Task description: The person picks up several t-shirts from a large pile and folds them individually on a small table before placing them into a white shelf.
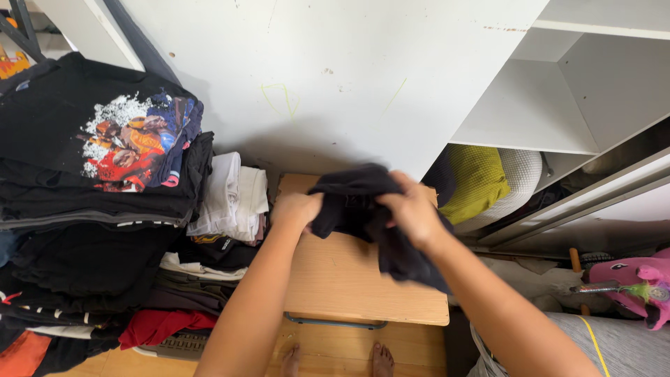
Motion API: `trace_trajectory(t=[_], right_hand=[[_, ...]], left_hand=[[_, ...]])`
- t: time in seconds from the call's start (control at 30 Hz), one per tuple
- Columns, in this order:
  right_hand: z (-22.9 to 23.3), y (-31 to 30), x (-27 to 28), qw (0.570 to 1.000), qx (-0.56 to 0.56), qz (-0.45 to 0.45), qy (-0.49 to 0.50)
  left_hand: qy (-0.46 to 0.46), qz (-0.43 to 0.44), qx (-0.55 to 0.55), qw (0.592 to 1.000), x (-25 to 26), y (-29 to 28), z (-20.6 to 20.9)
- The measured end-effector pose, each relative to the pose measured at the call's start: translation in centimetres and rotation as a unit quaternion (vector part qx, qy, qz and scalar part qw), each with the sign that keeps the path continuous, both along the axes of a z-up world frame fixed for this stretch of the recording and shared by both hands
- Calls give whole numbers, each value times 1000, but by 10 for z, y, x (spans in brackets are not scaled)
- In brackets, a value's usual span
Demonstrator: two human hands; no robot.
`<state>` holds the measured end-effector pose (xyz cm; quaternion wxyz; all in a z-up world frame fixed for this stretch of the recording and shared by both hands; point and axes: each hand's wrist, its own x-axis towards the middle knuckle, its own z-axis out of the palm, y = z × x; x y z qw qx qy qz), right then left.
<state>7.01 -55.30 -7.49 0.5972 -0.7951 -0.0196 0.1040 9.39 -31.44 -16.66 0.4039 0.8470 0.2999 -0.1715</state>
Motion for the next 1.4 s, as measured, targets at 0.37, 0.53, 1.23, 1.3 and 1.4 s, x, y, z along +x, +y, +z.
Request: trace_trajectory(t=[0.37, 0.53, 1.23, 1.3, 1.4], right_hand=[[-36, 13, -49, 957, 91, 274, -27], [-34, -4, -23, 994, 39, -103, -12], [-50, -87, -8, 857, 492, 92, 122], [-67, -69, -10, 872, 456, 82, 160], [-86, -53, -18, 873, 439, 80, 197]], left_hand=[[-468, -60, -368, 801, -12, -38, -64], [-420, 6, -463, 781, -43, -46, -24], [-367, -18, -594, 716, -67, 35, 51], [-380, -37, -582, 718, -70, 16, 51], [-393, -39, -568, 722, -65, 12, 57]])
